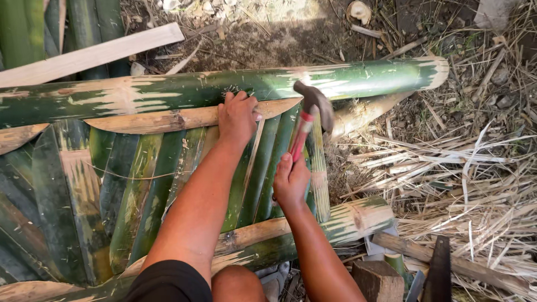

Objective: The person assembles a bamboo structure by cutting bamboo strips with a hand saw and securing them to a frame using a hammer and nails. The person repeatedly saws strips to size and hammers nails to attach them to the bamboo frame.

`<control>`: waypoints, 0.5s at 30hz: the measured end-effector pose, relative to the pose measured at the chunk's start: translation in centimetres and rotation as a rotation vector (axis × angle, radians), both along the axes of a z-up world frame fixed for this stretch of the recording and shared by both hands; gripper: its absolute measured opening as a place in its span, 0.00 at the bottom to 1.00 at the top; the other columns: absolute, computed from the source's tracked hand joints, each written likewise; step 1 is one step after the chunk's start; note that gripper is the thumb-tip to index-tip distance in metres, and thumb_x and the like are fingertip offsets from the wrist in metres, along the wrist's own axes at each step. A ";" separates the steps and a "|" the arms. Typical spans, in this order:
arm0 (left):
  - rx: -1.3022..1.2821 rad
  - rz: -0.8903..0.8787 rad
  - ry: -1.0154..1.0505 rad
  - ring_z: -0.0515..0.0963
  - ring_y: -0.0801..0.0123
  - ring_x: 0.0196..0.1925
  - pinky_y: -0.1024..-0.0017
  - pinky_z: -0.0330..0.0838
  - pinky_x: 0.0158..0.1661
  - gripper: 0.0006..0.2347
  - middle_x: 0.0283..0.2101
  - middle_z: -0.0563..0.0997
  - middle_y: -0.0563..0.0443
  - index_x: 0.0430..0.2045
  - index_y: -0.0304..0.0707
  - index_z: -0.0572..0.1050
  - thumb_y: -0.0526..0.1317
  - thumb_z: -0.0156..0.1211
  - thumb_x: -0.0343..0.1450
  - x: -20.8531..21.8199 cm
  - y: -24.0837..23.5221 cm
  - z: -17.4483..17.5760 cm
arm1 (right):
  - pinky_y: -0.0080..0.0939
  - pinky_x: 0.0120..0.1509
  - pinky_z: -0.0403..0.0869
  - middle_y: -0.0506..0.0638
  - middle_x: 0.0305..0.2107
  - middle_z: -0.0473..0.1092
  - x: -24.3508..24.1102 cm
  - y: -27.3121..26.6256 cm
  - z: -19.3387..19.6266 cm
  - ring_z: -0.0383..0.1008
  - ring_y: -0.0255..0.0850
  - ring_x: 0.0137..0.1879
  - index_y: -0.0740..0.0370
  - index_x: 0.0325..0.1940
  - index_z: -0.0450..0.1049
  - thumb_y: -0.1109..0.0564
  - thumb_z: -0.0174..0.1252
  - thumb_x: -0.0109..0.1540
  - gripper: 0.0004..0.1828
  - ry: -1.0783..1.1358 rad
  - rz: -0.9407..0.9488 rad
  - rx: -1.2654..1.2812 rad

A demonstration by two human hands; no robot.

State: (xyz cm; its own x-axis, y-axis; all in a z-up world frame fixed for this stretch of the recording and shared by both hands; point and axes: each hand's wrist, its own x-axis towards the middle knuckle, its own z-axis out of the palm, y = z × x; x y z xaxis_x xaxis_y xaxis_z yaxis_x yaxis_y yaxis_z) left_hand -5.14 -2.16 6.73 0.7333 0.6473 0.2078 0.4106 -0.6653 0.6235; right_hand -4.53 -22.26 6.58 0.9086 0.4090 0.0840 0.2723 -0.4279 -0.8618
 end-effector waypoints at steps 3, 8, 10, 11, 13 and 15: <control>0.003 0.002 0.016 0.72 0.54 0.47 0.54 0.64 0.41 0.08 0.37 0.76 0.53 0.29 0.43 0.81 0.38 0.73 0.60 -0.5 -0.2 -0.2 | 0.57 0.31 0.66 0.68 0.21 0.66 -0.5 -0.2 0.6 0.67 0.64 0.27 0.70 0.43 0.68 0.48 0.49 0.70 0.18 0.043 0.031 -0.030; 0.011 -0.001 0.041 0.72 0.54 0.47 0.54 0.64 0.41 0.07 0.36 0.76 0.53 0.27 0.43 0.81 0.38 0.72 0.60 0.2 0.2 0.7 | 0.59 0.33 0.70 0.67 0.22 0.71 0.3 0.4 3.6 0.75 0.65 0.30 0.67 0.38 0.69 0.46 0.50 0.71 0.20 -0.003 0.072 -0.398; 0.013 -0.003 0.054 0.72 0.52 0.46 0.53 0.64 0.40 0.07 0.37 0.76 0.52 0.27 0.42 0.81 0.38 0.72 0.60 0.2 -0.1 0.2 | 0.61 0.32 0.70 0.68 0.20 0.70 0.3 0.1 4.3 0.75 0.66 0.27 0.68 0.40 0.68 0.46 0.48 0.69 0.19 0.005 0.053 -0.218; 0.018 -0.001 0.044 0.72 0.52 0.47 0.53 0.64 0.41 0.07 0.36 0.76 0.52 0.28 0.42 0.81 0.38 0.72 0.60 -0.1 -0.1 0.1 | 0.62 0.31 0.70 0.68 0.20 0.70 0.3 0.2 4.6 0.75 0.66 0.26 0.68 0.41 0.67 0.47 0.47 0.67 0.19 0.009 0.045 -0.122; 0.027 -0.003 0.019 0.72 0.52 0.47 0.52 0.64 0.41 0.07 0.36 0.76 0.53 0.28 0.42 0.81 0.38 0.72 0.60 -0.4 -0.3 0.0 | 0.64 0.32 0.69 0.69 0.22 0.71 0.3 0.4 5.2 0.74 0.69 0.30 0.68 0.41 0.67 0.47 0.48 0.69 0.19 -0.028 0.070 -0.348; 0.035 0.001 0.040 0.72 0.52 0.47 0.52 0.64 0.42 0.06 0.37 0.76 0.52 0.28 0.42 0.81 0.38 0.72 0.62 -0.4 -0.4 0.2 | 0.65 0.34 0.69 0.70 0.23 0.72 0.6 0.5 6.0 0.73 0.70 0.32 0.68 0.40 0.67 0.46 0.49 0.70 0.19 -0.025 0.107 -0.477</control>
State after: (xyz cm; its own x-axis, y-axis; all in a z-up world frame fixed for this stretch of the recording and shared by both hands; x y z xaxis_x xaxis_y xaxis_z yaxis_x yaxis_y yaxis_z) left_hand -5.58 -2.54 6.95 0.7405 0.6411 0.2014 0.4355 -0.6861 0.5828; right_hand -3.92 -21.73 12.59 0.8594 0.4984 -0.1143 0.3544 -0.7417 -0.5694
